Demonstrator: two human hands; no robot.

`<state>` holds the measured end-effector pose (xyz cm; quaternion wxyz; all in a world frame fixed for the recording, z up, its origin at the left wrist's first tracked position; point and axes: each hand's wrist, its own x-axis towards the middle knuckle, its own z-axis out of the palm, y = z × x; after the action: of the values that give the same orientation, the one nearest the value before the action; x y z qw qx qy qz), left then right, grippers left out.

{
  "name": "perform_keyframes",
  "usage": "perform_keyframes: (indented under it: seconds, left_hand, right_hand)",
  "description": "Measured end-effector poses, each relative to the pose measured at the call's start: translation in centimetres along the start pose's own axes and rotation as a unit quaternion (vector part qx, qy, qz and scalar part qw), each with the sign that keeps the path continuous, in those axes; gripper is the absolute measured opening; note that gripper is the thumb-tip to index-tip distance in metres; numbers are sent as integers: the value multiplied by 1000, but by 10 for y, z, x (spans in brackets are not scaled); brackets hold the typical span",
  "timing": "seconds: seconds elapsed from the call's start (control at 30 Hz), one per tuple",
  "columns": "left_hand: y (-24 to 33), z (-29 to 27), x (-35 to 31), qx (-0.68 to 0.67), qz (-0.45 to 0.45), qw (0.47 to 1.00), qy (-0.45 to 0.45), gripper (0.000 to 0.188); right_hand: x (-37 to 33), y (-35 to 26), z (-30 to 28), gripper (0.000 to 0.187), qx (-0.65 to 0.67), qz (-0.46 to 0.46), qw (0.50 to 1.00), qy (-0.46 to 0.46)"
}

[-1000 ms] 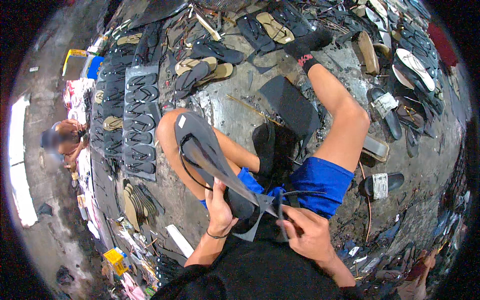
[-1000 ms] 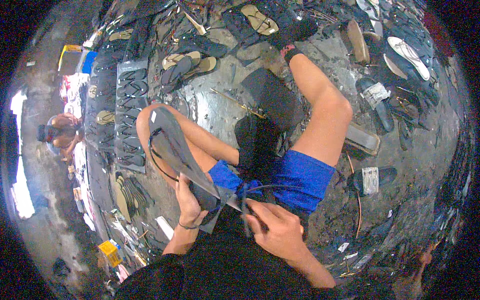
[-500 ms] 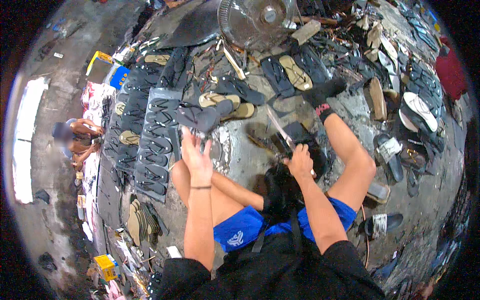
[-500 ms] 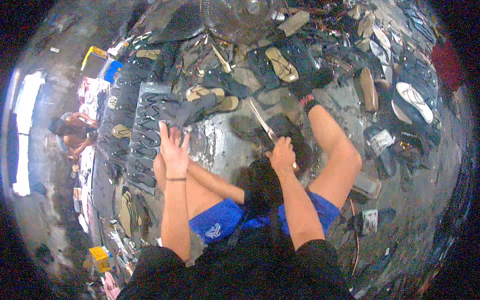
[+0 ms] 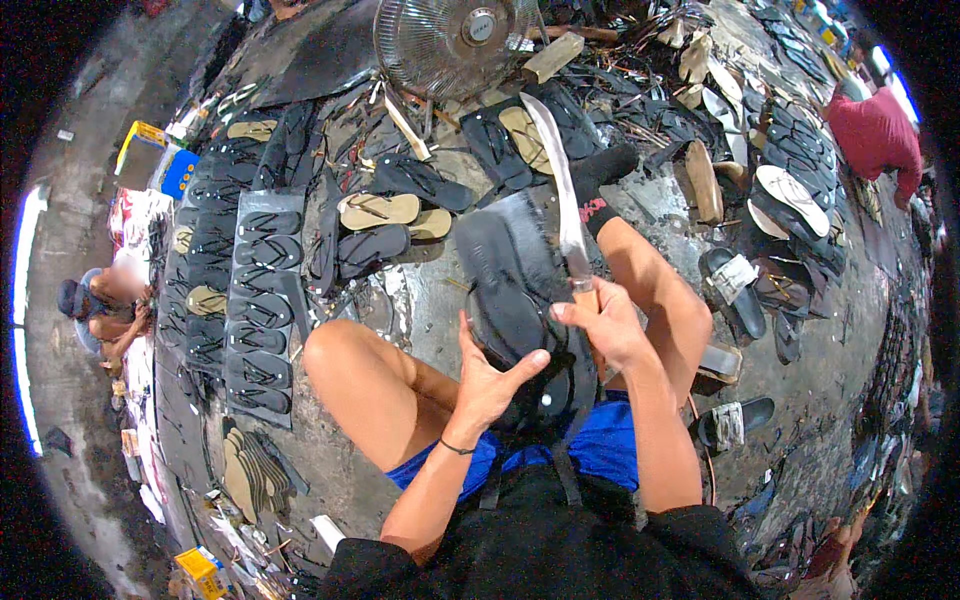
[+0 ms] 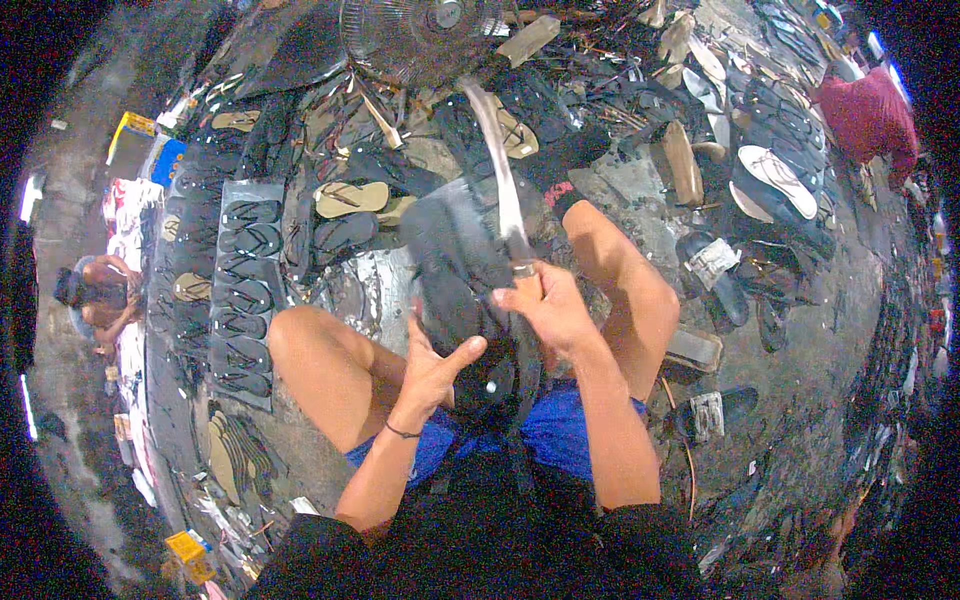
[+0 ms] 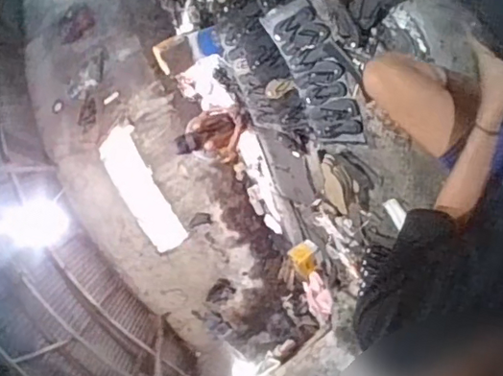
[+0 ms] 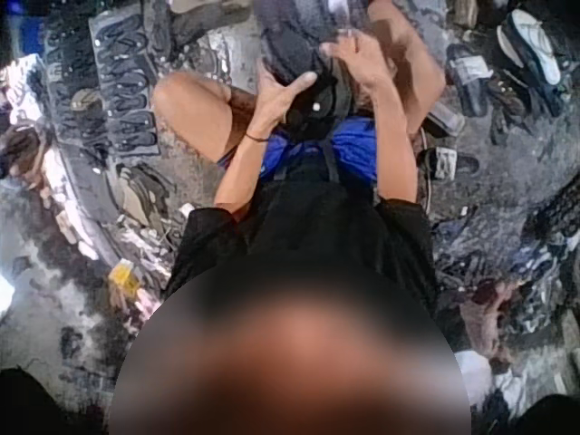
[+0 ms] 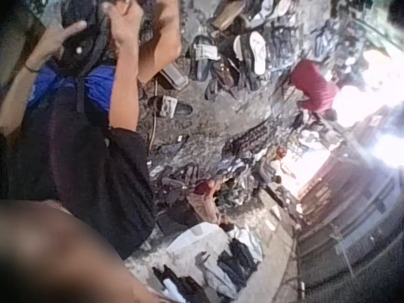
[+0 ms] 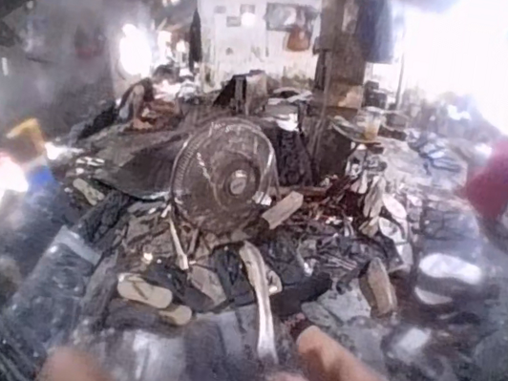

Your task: The person sits on the floor and uses a knife to trim excess material from the edges of flip-flops and sandals. They handle each item one at a time, scraping along the sole and strap edges, then place the trimmed footwear aside.

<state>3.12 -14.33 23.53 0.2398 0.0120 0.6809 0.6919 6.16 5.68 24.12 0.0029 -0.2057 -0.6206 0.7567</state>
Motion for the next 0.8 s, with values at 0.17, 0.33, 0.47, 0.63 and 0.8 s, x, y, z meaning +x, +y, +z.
perform_keyframes:
  seconds: [0.17, 0.33, 0.47, 0.63, 0.8]
  left_hand:
    - [30, 5, -23, -184, -6, 983, 27, 47]
    - [64, 0, -27, -309, -14, 946, 99, 52]
    - [71, 4, -43, -281, -72, 956, 51, 63]
    - [52, 18, -62, -300, 21, 952, -54, 74]
    - [50, 37, -57, -166, 53, 983, 51, 62]
  right_hand:
    - [-32, -32, 11, 33, -106, -100, 978, 152]
    - [-111, -49, -8, 34, -303, -265, 876, 267]
    - [-165, -43, 16, 38, -35, -40, 972, 230]
    - [-146, -30, 39, 26, 91, 5, 973, 213]
    - [-132, -24, 41, 23, -140, -110, 957, 230]
